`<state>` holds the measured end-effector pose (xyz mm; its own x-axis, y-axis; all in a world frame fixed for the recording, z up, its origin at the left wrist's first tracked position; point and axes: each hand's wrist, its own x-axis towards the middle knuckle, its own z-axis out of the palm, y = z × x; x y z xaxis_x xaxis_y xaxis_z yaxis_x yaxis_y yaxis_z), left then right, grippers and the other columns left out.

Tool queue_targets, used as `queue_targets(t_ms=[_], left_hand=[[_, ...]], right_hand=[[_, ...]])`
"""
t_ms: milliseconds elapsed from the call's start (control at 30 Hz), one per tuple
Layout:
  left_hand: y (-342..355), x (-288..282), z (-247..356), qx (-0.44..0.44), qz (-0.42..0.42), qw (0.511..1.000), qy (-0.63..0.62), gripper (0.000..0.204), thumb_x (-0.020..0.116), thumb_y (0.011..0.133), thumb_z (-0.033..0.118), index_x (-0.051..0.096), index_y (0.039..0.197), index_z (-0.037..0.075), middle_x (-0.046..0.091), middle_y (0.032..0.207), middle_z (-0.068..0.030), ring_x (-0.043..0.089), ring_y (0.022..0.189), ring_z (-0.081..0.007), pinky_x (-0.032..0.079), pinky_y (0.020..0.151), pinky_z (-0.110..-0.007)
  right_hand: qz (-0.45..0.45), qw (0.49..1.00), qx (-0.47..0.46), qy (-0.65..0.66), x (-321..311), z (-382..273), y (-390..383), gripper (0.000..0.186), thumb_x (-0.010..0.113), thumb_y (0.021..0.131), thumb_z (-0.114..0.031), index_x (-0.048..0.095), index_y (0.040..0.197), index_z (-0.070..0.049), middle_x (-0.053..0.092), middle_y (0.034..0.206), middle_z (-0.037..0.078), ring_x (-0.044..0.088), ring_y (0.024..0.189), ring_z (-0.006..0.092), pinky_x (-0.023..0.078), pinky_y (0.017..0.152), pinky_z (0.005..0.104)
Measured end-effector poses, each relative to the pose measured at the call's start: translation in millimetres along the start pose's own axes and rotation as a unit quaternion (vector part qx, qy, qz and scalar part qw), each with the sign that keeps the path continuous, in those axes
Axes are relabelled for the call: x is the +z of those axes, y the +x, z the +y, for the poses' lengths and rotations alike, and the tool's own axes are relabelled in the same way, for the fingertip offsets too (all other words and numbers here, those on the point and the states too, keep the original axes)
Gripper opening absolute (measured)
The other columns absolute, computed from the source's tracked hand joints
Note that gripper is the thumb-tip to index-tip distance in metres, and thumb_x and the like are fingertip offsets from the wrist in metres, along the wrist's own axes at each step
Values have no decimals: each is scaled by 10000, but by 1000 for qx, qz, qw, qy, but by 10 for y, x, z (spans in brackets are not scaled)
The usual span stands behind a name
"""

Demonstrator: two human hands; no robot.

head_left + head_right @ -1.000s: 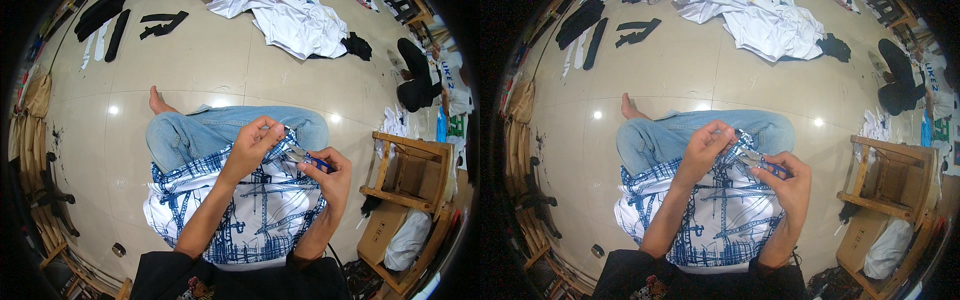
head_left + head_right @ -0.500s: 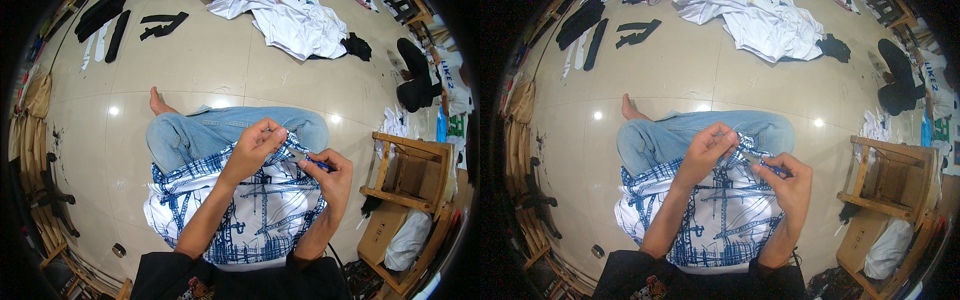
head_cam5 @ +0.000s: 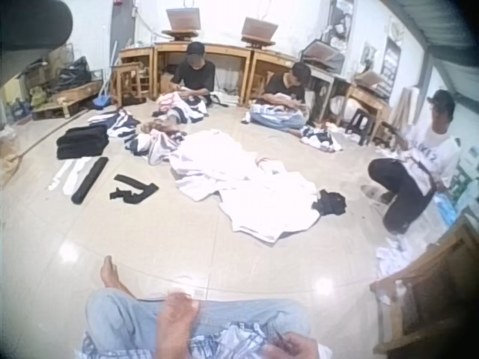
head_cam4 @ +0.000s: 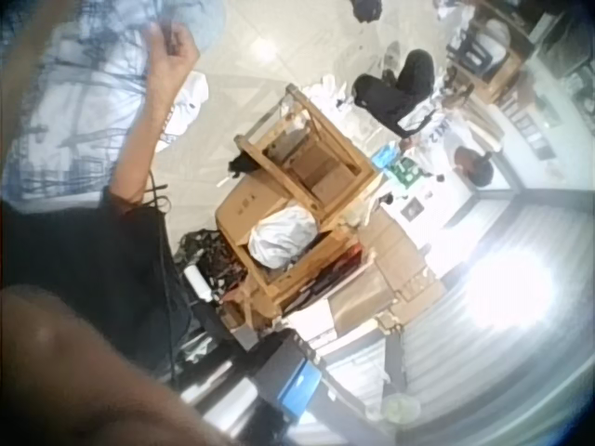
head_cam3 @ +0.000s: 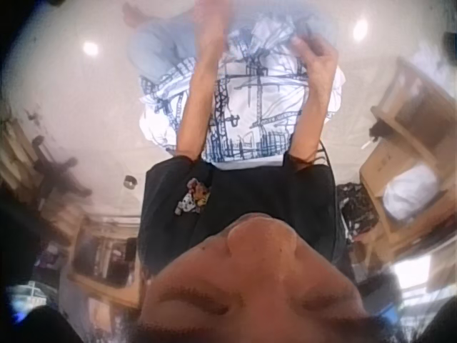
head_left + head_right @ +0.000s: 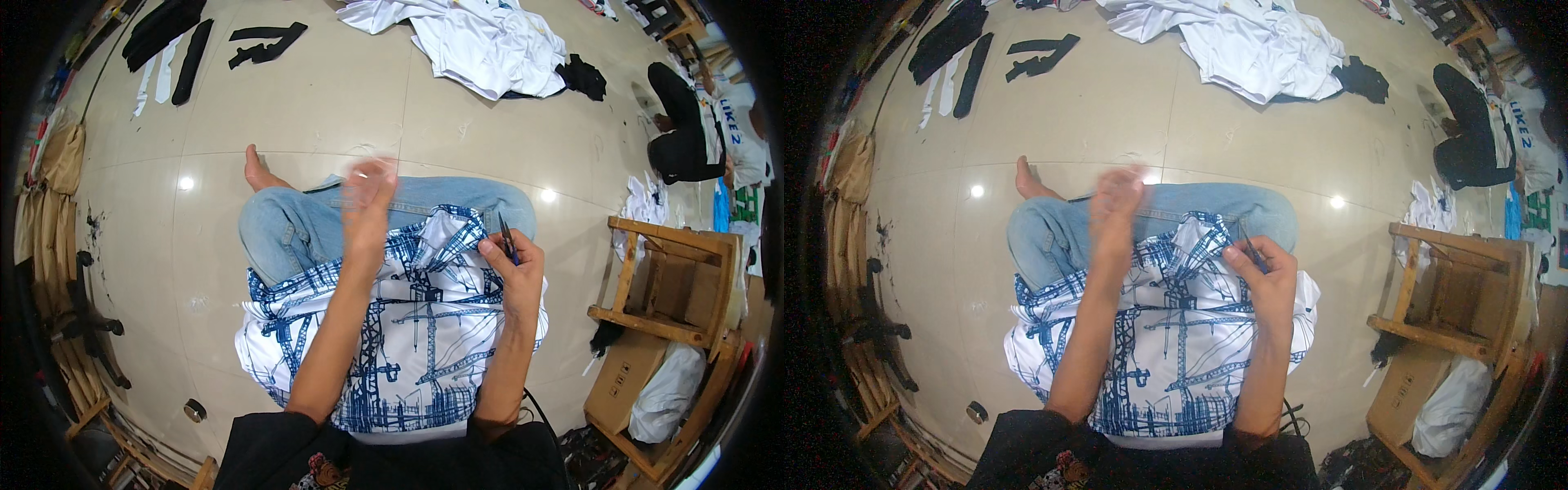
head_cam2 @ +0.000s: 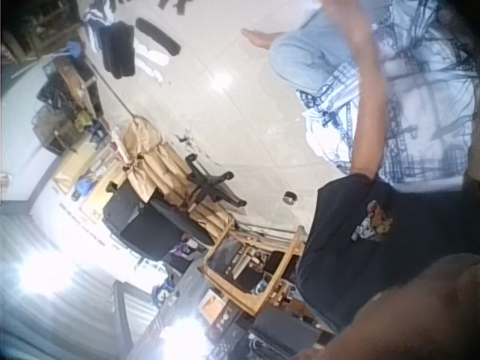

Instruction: The person sits on the floor and uses a pair of scissors to trim loose threads and excess fabric from the hem of a white shirt with a blue pattern. They carefully cut along the edge of the garment and then unfold the shirt to display the finished result.

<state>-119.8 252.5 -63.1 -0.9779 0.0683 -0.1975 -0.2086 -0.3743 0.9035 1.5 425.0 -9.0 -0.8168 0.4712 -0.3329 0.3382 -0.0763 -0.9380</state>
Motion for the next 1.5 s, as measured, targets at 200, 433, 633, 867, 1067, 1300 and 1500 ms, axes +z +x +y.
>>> queue_targets(t_ms=[200, 433, 633, 867, 1067, 1300, 1500], left_hand=[[-87, -66, -18, 92, -102, 960, 243, 312, 734, 885, 144, 650, 1168, 42, 657, 1119, -124, 594, 1117, -253, 450, 994, -376], [-232, 106, 140, -155, -336, 929, 0, 463, 759, 821, 14, 647, 1269, 24, 704, 1037, -65, 619, 908, -105, 488, 801, -207], [-226, 57, 134, -237, -386, 886, -97, 844, 730, 787, -38, 369, 1544, 58, 695, 1171, -87, 624, 914, -67, 501, 820, -186], [-271, 129, 207, -276, -366, 878, -139, 796, 680, 889, 58, 287, 1580, 96, 628, 1307, -203, 677, 981, -131, 519, 872, -220], [-314, 178, 300, -117, -387, 908, 106, 539, 581, 1004, 232, 441, 1494, 58, 624, 1234, -140, 610, 945, -159, 492, 874, -263], [-147, 9, -137, -3, -358, 918, 170, 262, 657, 955, 204, 675, 1167, 51, 616, 1133, -54, 532, 1014, -155, 440, 940, -316], [-291, 136, 36, -41, -445, 877, 174, 256, 762, 857, 110, 693, 1098, 56, 691, 1065, -46, 602, 1014, -138, 468, 924, -299]], right_hand=[[29, 999, -21, -3, 30, 6, -42, 169, 800, 827, -68, 737, 955, 23, 698, 841, 14, 606, 785, 74, 462, 733, 215], [78, 994, -78, -12, 166, 64, -83, 125, 736, 905, -83, 719, 953, 31, 687, 846, 21, 593, 784, 64, 449, 702, 207], [106, 975, -120, 151, 139, 249, -150, 236, 581, 1025, -162, 637, 880, 15, 616, 764, 30, 513, 690, 78, 407, 647, 220], [132, 965, -226, -12, 401, 184, -258, 246, 736, 893, -92, 588, 1055, 20, 505, 841, 9, 477, 720, 92, 393, 655, 232], [140, 985, -95, 34, 197, 150, -301, 218, 710, 820, 38, 532, 923, -33, 517, 872, 12, 456, 802, 64, 397, 726, 227], [26, 966, -21, 255, -64, 88, -277, 207, 557, 784, 40, 403, 806, -97, 559, 819, 50, 505, 766, 122, 410, 740, 238], [22, 972, -8, 235, -48, 61, -264, 225, 535, 757, 55, 391, 845, -94, 613, 877, 102, 549, 793, 153, 433, 772, 242]])
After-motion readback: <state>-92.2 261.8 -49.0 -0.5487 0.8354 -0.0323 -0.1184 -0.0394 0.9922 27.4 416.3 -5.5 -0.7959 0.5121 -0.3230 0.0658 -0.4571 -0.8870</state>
